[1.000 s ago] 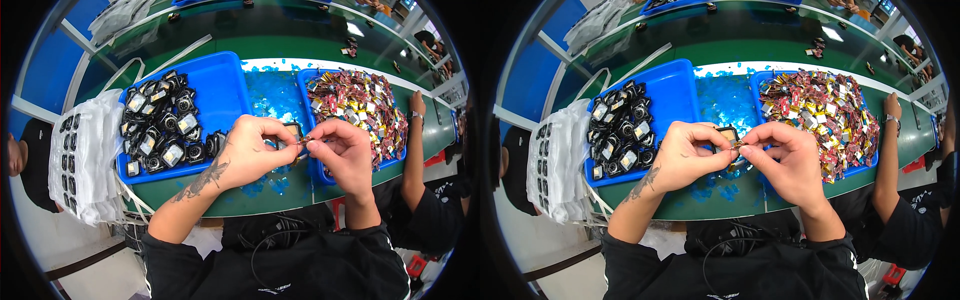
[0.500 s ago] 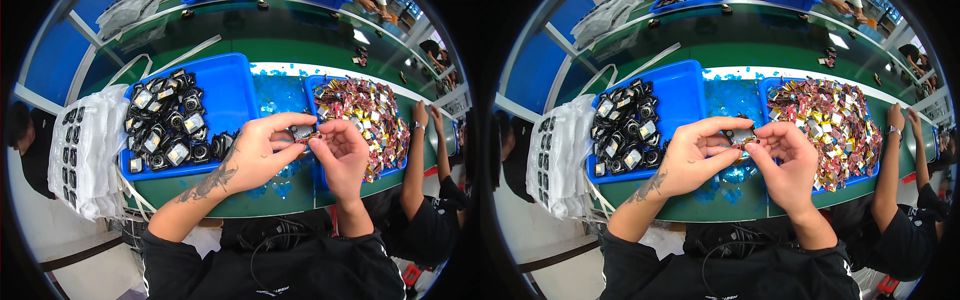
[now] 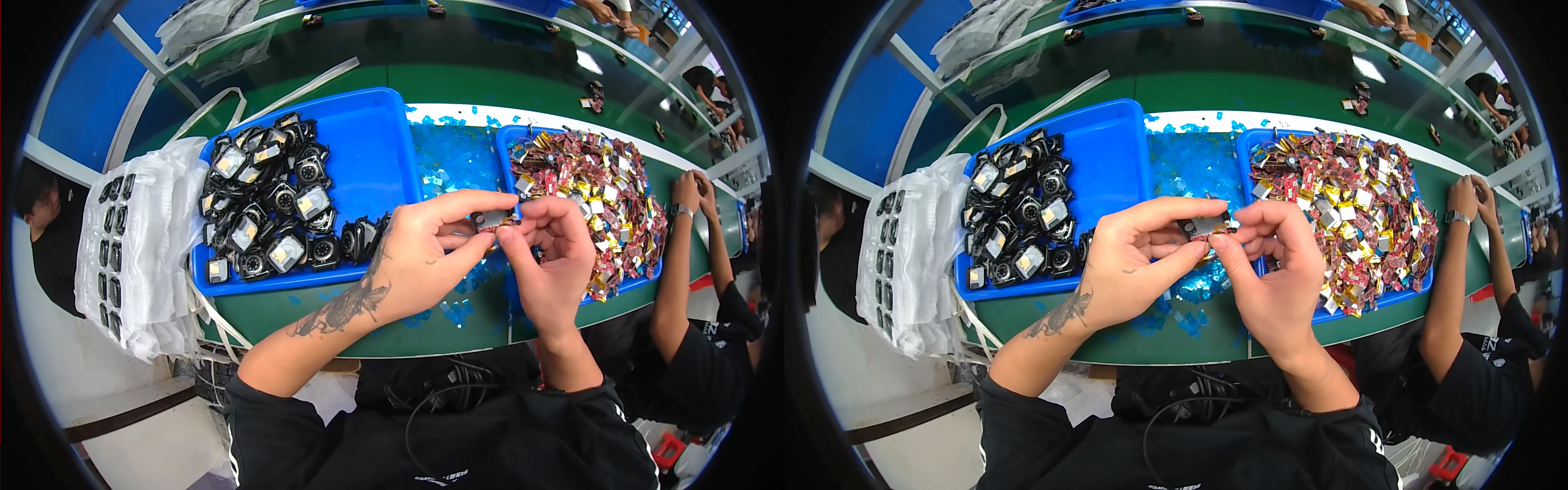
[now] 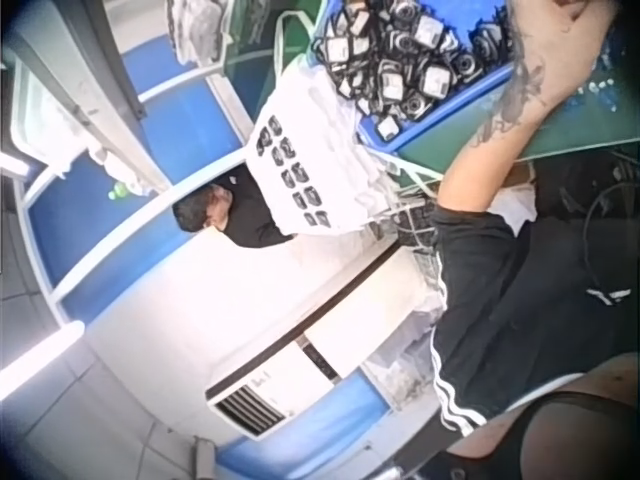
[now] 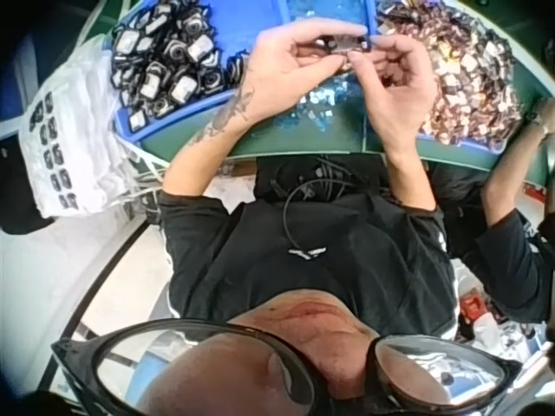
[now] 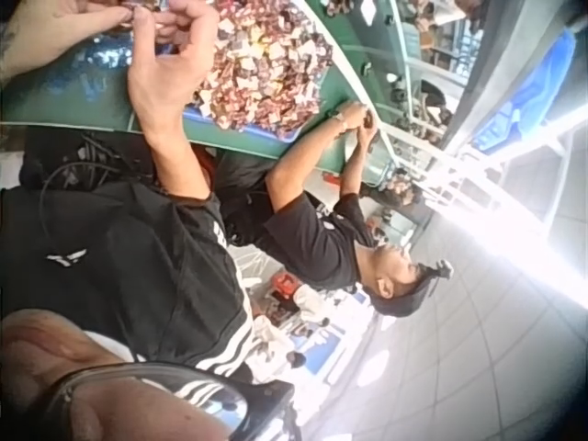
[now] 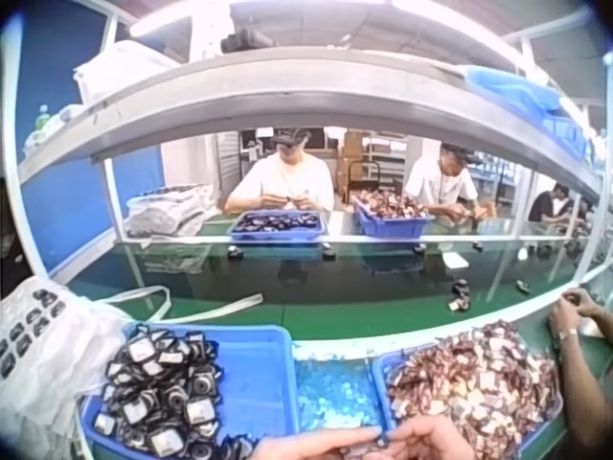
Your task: Assembling small electronic components onto a plastic housing at a workbench.
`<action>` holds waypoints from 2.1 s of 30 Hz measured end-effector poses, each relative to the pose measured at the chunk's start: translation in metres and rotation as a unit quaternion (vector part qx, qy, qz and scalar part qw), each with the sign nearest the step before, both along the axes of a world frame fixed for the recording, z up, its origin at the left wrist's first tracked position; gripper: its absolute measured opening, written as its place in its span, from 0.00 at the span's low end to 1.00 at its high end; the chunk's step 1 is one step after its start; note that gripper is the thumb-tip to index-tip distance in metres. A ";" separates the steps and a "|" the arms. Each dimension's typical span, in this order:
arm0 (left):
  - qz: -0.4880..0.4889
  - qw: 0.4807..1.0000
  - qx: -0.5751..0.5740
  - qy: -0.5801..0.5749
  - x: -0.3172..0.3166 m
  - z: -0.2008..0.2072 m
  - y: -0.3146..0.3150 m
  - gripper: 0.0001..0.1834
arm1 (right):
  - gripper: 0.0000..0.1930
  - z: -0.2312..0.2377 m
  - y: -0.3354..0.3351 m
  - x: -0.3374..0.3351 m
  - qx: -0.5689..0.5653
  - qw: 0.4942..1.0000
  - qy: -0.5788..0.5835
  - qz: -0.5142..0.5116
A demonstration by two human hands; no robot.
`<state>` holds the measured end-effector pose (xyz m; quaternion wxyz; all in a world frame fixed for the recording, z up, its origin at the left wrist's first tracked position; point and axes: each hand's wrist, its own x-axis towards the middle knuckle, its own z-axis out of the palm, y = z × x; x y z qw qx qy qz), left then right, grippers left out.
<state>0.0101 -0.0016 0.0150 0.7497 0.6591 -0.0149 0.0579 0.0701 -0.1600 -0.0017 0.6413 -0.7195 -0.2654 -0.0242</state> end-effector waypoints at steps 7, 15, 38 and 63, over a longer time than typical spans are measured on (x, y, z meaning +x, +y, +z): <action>0.026 0.997 -0.075 0.022 -0.002 0.002 0.002 0.29 | 0.21 0.012 0.008 0.003 -0.049 0.996 0.046 0.065; 0.114 0.959 0.247 -0.081 -0.001 0.007 0.033 0.32 | 0.21 0.049 0.017 0.053 -0.116 0.968 0.139 0.177; 0.185 0.975 0.123 -0.014 0.006 0.022 0.053 0.10 | 0.10 0.076 0.057 0.073 -0.234 0.872 0.142 0.407; 0.082 0.997 -0.002 -0.004 0.013 -0.013 0.025 0.23 | 0.07 0.077 -0.072 0.109 0.044 0.947 0.273 0.164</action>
